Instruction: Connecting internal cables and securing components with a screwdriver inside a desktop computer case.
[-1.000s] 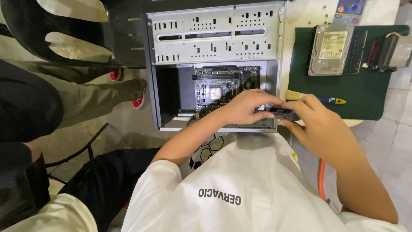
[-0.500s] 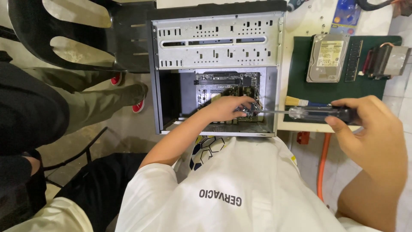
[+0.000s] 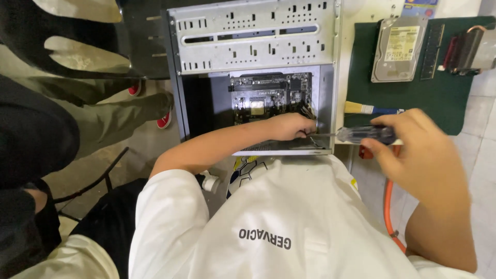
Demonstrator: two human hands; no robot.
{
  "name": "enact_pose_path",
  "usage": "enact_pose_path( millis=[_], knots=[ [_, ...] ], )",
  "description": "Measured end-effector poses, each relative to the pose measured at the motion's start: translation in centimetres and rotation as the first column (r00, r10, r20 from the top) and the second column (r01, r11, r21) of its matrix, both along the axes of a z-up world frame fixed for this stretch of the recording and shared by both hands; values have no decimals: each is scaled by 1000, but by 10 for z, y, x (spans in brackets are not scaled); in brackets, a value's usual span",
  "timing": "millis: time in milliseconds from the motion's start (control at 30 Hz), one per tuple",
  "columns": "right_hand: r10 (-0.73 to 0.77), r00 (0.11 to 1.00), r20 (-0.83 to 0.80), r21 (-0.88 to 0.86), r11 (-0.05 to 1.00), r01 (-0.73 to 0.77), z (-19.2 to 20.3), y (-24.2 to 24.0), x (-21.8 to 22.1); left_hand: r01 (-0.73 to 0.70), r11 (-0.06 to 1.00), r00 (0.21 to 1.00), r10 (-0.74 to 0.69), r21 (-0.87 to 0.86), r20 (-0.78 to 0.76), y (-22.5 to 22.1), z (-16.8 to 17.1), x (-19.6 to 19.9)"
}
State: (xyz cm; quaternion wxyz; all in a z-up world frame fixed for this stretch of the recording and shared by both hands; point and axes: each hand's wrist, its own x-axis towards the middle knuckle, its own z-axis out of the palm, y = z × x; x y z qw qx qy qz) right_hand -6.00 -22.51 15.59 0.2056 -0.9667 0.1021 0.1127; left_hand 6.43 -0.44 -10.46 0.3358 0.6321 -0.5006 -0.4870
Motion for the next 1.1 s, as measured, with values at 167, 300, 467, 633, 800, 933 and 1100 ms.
enact_pose_path(
  millis=[167,300,467,633,800,933,1100],
  knots=[
    [39,997,-64,-12,999,-40,-21,13,2,26,999,997,-24,24,-67,-3,-18,-6],
    [74,992,-107,44,997,-70,-32,21,0,3,993,996,7,115,-93,-3,-22,-14],
    [98,991,-92,13,995,-97,-38,28,-2,-41,990,996,50,137,-68,0,-20,-23],
    [120,991,-63,-4,993,-121,-41,25,-11,-26,939,997,51,342,-63,1,54,7],
    [84,996,-26,10,996,-84,-34,22,-19,-168,903,922,3,395,386,2,98,48],
    [101,995,-11,-4,995,-102,-33,22,-20,-249,851,896,21,462,443,-3,45,55],
    [109,994,28,-14,994,-109,-30,22,-20,-269,881,838,16,388,545,-5,14,52]
  ],
)
